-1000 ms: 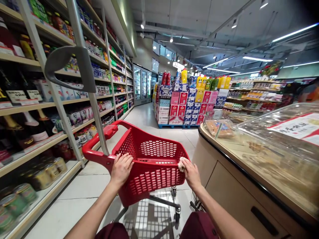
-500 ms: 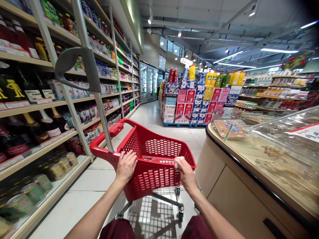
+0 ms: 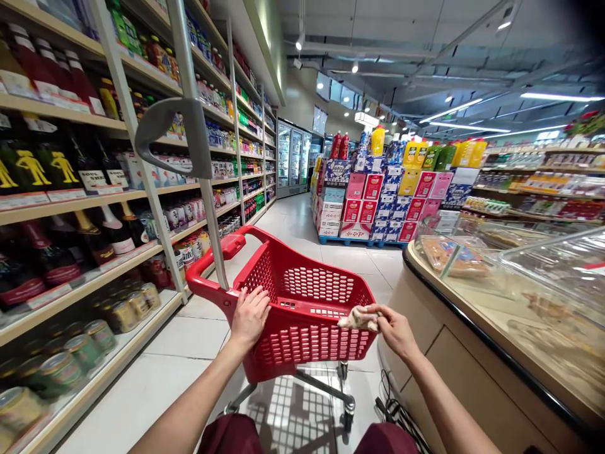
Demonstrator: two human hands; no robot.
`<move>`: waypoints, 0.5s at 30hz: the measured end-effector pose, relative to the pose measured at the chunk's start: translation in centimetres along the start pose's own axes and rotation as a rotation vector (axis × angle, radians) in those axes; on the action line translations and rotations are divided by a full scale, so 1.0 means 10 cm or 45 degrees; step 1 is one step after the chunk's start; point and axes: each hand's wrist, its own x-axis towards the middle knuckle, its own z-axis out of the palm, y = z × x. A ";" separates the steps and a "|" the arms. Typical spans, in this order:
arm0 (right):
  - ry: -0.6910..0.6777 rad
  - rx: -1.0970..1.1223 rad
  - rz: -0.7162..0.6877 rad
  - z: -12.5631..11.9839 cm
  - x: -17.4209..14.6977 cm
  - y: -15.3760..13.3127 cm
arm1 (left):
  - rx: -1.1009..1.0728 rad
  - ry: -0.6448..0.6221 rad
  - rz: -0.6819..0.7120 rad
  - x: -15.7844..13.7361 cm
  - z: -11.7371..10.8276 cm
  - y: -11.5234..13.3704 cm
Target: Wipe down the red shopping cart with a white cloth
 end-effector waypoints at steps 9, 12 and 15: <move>-0.103 -0.247 -0.174 0.25 0.17 0.14 | -0.015 -0.002 -0.015 0.02 0.04 0.02; 0.012 -0.595 -0.372 0.68 -0.02 0.43 | -0.018 0.004 -0.012 0.03 0.05 0.03; 0.127 -0.890 -0.499 0.88 -0.12 0.69 | -0.018 0.026 -0.006 0.05 0.05 0.03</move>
